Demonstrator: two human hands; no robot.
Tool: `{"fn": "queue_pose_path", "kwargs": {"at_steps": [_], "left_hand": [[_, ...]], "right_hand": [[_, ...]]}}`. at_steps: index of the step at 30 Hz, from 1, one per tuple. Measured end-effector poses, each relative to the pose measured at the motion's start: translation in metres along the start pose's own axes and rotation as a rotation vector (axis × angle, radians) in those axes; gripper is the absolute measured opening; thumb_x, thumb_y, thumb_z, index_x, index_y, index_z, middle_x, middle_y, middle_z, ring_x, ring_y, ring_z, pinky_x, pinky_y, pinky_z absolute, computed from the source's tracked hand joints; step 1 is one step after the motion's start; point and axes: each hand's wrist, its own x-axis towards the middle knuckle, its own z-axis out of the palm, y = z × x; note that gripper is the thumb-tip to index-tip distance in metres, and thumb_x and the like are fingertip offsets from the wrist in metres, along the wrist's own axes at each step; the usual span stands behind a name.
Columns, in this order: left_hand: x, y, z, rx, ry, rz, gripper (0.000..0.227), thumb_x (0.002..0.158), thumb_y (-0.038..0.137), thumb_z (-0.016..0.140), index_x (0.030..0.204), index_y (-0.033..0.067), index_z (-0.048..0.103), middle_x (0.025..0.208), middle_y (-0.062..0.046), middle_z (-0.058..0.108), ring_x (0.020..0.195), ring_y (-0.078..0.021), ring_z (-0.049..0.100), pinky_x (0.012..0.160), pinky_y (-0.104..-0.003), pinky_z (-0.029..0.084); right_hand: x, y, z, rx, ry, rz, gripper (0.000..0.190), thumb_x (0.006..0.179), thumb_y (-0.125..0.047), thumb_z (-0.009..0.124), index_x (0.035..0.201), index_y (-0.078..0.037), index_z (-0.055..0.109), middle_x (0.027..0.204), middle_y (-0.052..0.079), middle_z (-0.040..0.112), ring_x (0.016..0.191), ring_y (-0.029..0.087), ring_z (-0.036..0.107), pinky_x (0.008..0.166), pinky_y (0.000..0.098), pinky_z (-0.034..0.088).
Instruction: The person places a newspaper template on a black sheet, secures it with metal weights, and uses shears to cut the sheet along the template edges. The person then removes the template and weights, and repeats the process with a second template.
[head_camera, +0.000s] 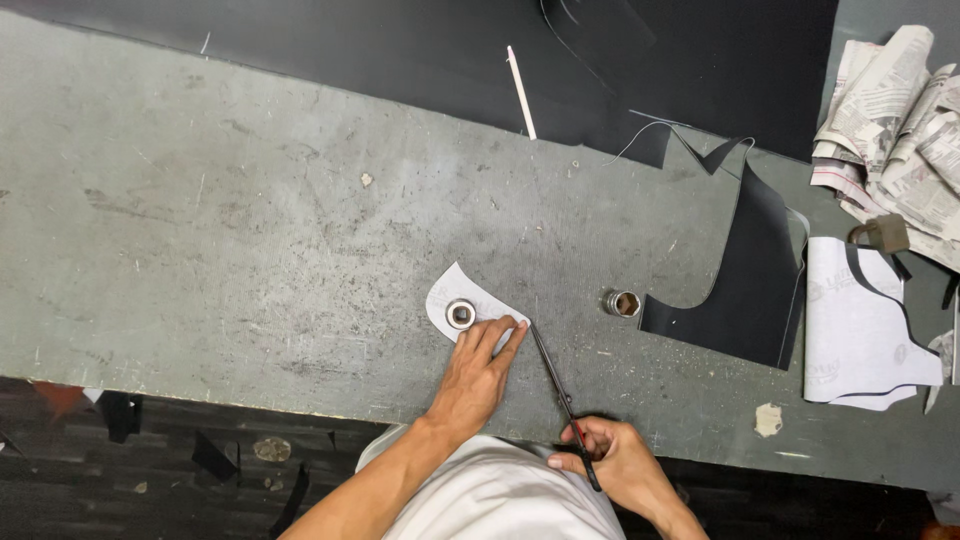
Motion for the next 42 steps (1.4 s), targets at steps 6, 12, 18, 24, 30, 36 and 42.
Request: {"fn": "queue_pose_path", "kwargs": {"at_steps": [6, 12, 18, 24, 30, 36, 42], "left_hand": [[0.000, 0.000, -0.001, 0.000, 0.012, -0.001, 0.057, 0.082, -0.007, 0.062, 0.139, -0.0025, 0.059, 0.137, -0.015, 0.056, 0.126, -0.0317, 0.053, 0.106, -0.043, 0.043], [0.001, 0.001, -0.001, -0.004, 0.004, -0.002, 0.057, 0.081, -0.007, 0.062, 0.138, -0.0031, 0.060, 0.136, -0.015, 0.056, 0.125, -0.0317, 0.053, 0.105, -0.043, 0.043], [0.000, 0.002, -0.002, -0.044, 0.053, -0.021, 0.054, 0.081, -0.006, 0.064, 0.135, -0.0003, 0.063, 0.133, -0.013, 0.059, 0.121, -0.0317, 0.056, 0.105, -0.043, 0.045], [-0.001, -0.002, -0.012, -0.209, 0.042, -0.065, 0.021, 0.091, 0.002, 0.069, 0.112, 0.0009, 0.068, 0.131, -0.013, 0.064, 0.122, -0.0312, 0.059, 0.103, -0.042, 0.046], [-0.002, -0.004, -0.023, -0.226, -0.032, -0.040, 0.022, 0.087, -0.003, 0.063, 0.107, -0.0020, 0.072, 0.138, -0.013, 0.063, 0.124, -0.0292, 0.060, 0.105, -0.038, 0.050], [0.000, -0.001, -0.025, -0.209, -0.061, -0.082, 0.024, 0.087, -0.003, 0.064, 0.109, -0.0020, 0.074, 0.138, -0.014, 0.063, 0.126, -0.0302, 0.058, 0.104, -0.038, 0.049], [0.001, 0.000, -0.025, -0.154, -0.059, -0.076, 0.025, 0.086, -0.002, 0.067, 0.109, -0.0022, 0.074, 0.137, -0.013, 0.064, 0.126, -0.0298, 0.058, 0.103, -0.038, 0.049]], "right_hand": [[0.001, 0.004, -0.001, 0.162, -0.068, -0.065, 0.031, 0.072, -0.025, 0.093, 0.085, -0.004, 0.075, 0.055, -0.003, 0.060, 0.050, 0.007, 0.047, 0.046, 0.0245, 0.034], [0.003, 0.013, 0.000, 0.293, -0.124, -0.075, 0.027, 0.074, -0.020, 0.090, 0.089, -0.002, 0.076, 0.061, -0.002, 0.063, 0.050, 0.006, 0.049, 0.045, 0.0247, 0.036], [-0.001, 0.020, -0.036, 0.074, 0.113, -0.006, 0.028, 0.072, -0.022, 0.089, 0.092, -0.006, 0.078, 0.056, -0.001, 0.060, 0.047, 0.011, 0.051, 0.045, 0.0279, 0.038], [-0.002, 0.008, -0.088, -0.531, -0.024, -0.150, 0.044, 0.065, -0.037, 0.097, 0.093, -0.007, 0.080, 0.058, 0.005, 0.049, 0.053, 0.014, 0.043, 0.052, 0.0352, 0.040], [0.018, -0.041, -0.106, -0.764, -0.116, -0.432, 0.053, 0.064, -0.040, 0.093, 0.108, -0.013, 0.078, 0.057, 0.006, 0.058, 0.051, 0.022, 0.053, 0.054, 0.0401, 0.045], [0.034, -0.074, -0.111, -0.906, -0.151, -0.572, 0.054, 0.063, -0.040, 0.092, 0.109, -0.013, 0.078, 0.061, 0.006, 0.057, 0.054, 0.025, 0.056, 0.058, 0.0408, 0.048], [0.044, -0.075, -0.112, -0.983, -0.293, -0.494, 0.046, 0.070, -0.041, 0.091, 0.099, -0.009, 0.074, 0.059, 0.005, 0.056, 0.057, 0.022, 0.056, 0.059, 0.0402, 0.047]]}}
